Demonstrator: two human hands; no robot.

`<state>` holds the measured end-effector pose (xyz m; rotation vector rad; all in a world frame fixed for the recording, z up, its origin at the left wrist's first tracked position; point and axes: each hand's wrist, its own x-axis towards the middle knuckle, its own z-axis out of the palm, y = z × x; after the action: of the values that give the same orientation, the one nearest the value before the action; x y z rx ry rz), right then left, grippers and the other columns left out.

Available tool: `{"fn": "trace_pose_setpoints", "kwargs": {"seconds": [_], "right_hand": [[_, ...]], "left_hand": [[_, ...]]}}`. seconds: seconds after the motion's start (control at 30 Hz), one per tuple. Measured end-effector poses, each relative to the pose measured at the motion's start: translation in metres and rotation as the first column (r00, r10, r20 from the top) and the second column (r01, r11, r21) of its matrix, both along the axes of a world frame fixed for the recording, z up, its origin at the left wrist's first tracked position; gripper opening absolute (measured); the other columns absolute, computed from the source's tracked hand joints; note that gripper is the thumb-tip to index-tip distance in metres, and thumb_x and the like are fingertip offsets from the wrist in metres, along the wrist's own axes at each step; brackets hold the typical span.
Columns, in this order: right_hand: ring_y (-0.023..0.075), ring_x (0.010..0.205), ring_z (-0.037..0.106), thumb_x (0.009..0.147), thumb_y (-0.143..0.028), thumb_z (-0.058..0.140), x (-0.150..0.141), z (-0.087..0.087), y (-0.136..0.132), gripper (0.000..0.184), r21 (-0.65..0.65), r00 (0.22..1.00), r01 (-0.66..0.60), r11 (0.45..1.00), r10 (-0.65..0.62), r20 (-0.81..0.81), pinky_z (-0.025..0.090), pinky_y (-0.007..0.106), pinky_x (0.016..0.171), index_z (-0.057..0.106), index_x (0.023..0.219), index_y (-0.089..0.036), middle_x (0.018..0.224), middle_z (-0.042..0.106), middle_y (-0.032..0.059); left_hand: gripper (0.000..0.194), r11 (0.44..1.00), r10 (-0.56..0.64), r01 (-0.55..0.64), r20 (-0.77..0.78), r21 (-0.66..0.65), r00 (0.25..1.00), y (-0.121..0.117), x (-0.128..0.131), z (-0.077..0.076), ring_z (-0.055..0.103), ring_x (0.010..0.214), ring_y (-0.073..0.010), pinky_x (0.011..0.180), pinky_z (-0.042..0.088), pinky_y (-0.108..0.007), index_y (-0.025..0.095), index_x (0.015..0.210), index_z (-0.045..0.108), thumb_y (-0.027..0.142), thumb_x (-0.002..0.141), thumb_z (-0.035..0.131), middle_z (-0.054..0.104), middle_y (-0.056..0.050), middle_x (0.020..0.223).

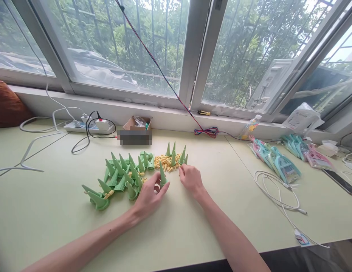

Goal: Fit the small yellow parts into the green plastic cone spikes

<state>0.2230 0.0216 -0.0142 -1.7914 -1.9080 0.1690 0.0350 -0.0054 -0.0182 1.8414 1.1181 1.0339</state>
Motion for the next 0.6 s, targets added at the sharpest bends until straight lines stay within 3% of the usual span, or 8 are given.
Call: {"fn": "trace_pose_setpoints", "kwargs": {"seconds": [0.23, 0.47, 0.6], "right_hand": [[0.0167, 0.061, 0.056, 0.095, -0.021, 0.051, -0.0023, -0.0025, -0.0021, 0.022, -0.021, 0.999, -0.017, 1.000, 0.018, 0.041, 0.032, 0.026, 0.057, 0.057, 0.074, -0.020, 0.068, 0.064, 0.0025], [0.0152, 0.057, 0.053, 0.092, -0.020, 0.050, -0.0046, 0.0004, -0.0046, 0.014, 0.004, 0.991, -0.117, 0.993, 0.117, -0.066, 0.036, 0.025, 0.058, 0.058, 0.081, -0.020, 0.064, 0.060, -0.0001], [0.0149, 0.058, 0.054, 0.087, -0.017, 0.052, -0.0034, 0.0025, -0.0058, 0.010, 0.026, 0.991, -0.099, 0.995, 0.101, -0.082, 0.037, 0.024, 0.058, 0.060, 0.092, -0.019, 0.066, 0.059, -0.0011]], "left_hand": [[0.021, 0.998, 0.043, -0.042, -0.042, 0.037, 0.998, 0.0015, -0.0010, 0.0001, 0.053, 0.062, -0.0130, 0.058, 0.044, -0.028, 0.019, 0.093, 0.052, 0.040, 0.094, 0.053, 0.059, -0.002, 0.083], [0.019, 0.995, 0.052, -0.045, -0.075, 0.090, 0.996, 0.0019, -0.0021, 0.0000, 0.053, 0.072, -0.0160, 0.068, 0.045, -0.031, 0.019, 0.091, 0.051, 0.038, 0.094, 0.052, 0.057, -0.002, 0.081], [0.020, 0.995, 0.053, -0.046, -0.085, 0.084, 0.995, 0.0027, -0.0022, -0.0014, 0.052, 0.073, -0.0162, 0.069, 0.045, -0.031, 0.020, 0.090, 0.049, 0.039, 0.095, 0.052, 0.056, -0.001, 0.081]]}}
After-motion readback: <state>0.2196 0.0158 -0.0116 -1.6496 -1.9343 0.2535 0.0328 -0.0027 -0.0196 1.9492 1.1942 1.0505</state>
